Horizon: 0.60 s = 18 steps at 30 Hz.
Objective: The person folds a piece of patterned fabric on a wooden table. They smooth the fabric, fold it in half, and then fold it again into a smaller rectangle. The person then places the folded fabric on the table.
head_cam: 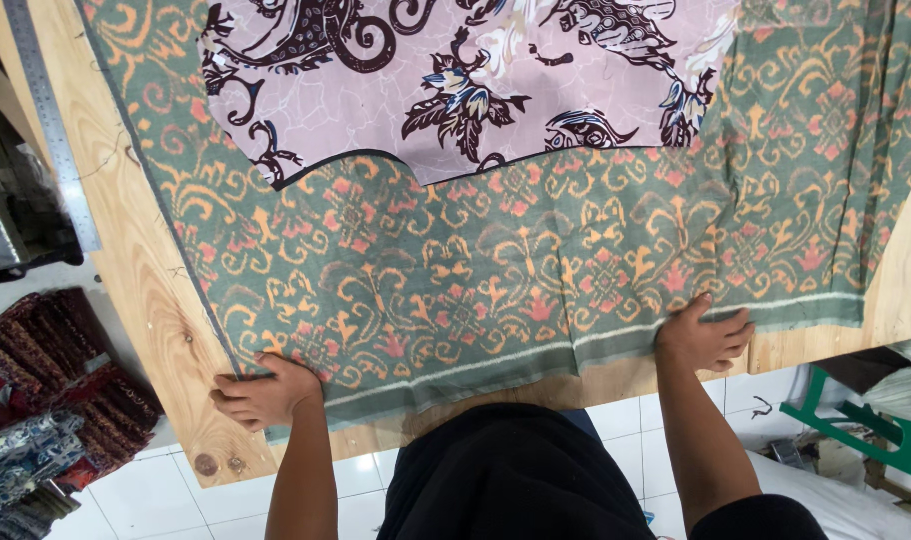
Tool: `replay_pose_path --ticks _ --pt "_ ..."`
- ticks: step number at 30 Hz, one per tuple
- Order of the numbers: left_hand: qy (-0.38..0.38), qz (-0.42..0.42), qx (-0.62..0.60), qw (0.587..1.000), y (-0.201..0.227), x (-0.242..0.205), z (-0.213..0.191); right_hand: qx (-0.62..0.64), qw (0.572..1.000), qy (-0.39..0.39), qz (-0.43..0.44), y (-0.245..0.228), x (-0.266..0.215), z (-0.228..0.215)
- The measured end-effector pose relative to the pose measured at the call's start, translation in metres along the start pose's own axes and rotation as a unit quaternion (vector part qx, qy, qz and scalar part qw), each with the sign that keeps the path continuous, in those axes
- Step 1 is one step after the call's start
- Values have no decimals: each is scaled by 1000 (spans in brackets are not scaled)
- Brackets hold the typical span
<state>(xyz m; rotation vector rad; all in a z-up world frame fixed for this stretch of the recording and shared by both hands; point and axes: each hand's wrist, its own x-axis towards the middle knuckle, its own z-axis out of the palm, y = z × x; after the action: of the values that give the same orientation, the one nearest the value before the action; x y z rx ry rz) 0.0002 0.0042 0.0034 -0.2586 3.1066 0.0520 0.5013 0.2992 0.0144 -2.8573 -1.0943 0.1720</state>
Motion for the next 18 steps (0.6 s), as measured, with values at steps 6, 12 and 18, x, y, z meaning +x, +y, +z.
replay_pose_path --ticks 6,12,18 --pt "4 5 -6 1000 2 -1 -4 -10 1000 -5 -6 4 2 2" --pt "-1 2 -12 1000 2 -1 -6 -24 1000 2 11 8 7 10" --pt "-1 15 -18 1000 3 -2 -11 -8 1000 -4 3 9 5 8"
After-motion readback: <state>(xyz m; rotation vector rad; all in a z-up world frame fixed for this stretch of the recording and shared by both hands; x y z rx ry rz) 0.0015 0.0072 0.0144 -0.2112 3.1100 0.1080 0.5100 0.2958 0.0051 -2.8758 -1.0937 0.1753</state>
